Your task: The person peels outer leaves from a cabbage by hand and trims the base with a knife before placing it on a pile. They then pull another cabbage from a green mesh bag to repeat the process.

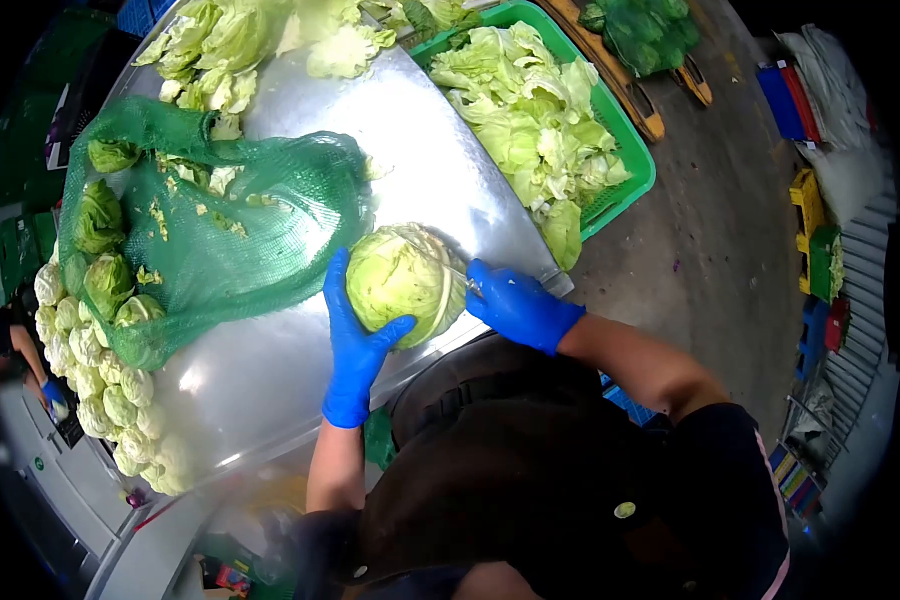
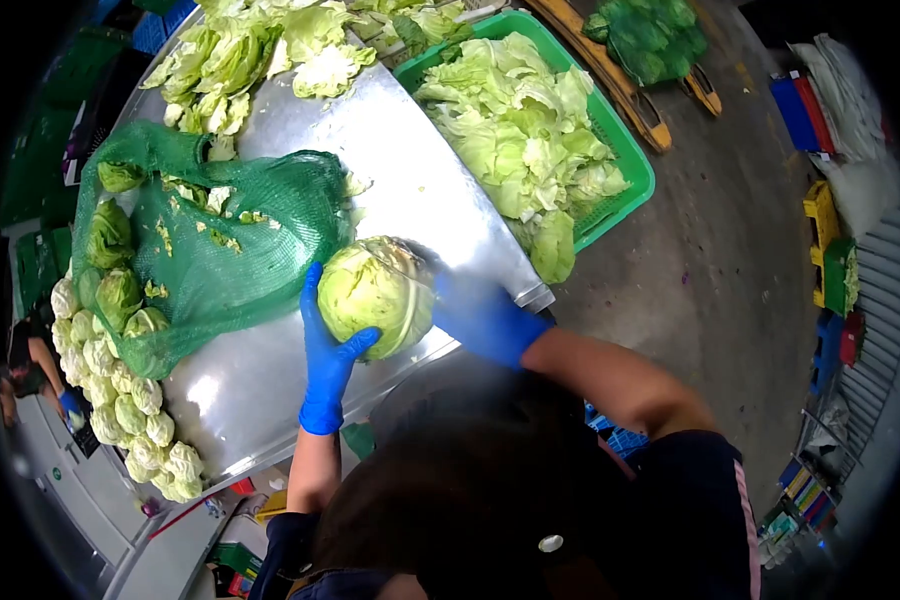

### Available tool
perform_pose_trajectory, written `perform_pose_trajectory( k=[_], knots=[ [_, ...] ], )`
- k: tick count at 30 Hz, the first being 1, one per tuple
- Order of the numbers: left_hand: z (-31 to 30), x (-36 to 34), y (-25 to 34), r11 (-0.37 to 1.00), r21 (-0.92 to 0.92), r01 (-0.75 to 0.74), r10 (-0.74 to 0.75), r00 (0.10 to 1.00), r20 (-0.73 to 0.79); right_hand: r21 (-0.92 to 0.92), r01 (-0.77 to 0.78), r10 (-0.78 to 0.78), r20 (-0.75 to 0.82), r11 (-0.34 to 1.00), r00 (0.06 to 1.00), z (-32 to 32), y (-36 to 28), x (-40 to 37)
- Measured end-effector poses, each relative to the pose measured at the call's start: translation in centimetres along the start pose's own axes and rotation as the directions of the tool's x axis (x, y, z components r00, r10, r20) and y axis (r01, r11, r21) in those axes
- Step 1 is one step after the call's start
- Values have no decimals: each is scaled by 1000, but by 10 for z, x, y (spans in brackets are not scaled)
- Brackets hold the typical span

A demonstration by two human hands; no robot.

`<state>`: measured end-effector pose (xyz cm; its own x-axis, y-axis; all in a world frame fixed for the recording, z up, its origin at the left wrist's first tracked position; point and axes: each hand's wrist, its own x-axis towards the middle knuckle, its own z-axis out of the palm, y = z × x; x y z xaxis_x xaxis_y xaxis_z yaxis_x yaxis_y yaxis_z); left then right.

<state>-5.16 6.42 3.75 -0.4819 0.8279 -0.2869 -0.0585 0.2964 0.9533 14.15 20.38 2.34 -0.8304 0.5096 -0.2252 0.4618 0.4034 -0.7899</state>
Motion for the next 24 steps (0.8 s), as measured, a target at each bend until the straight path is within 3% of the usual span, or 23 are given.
perform_pose_trajectory(
  k=[1, 5, 7, 11, 12, 14, 16, 18, 21, 24],
  knots=[
    [0, 0, 0, 1000, -16, 9, -9, 1000, 1, 31, -67, 65, 69, 997, 995, -6, -3, 6],
    [13, -3, -6, 932, 323, -168, 185, 982, -23, 100, -235, 204, 254, 967, 946, -22, -3, 9],
    [28, -13, -1, 845, 485, -227, 277, 960, -33, 131, -180, 144, 248, 975, 958, -25, 10, -4],
    [46, -14, 14, 743, 637, -208, 302, 952, -41, 94, -105, 82, 221, 990, 972, -37, 8, -3],
    [37, -7, 8, 846, 500, -186, 241, 970, -46, 69, -70, 54, 206, 995, 977, -33, 13, -1],
    [2, 17, -11, 977, 191, -99, 108, 994, -35, -66, -142, 153, 221, 988, 963, -10, 23, 24],
    [-40, 47, 1, 941, -199, 275, -264, 961, 80, -146, -252, 282, 248, 957, 927, 15, 33, 56],
    [-54, 52, -1, 928, -257, 270, -253, 963, 96, -321, 3, 63, 197, 947, 978, 40, 61, 69],
    [-49, 40, -16, 959, -212, 190, -181, 982, 62, -290, -62, 157, 318, 955, 935, 35, 63, 68],
    [-40, 24, -10, 967, -229, 112, -111, 994, 17, -151, -81, 121, 278, 985, 953, 37, 66, 67]
  ],
)
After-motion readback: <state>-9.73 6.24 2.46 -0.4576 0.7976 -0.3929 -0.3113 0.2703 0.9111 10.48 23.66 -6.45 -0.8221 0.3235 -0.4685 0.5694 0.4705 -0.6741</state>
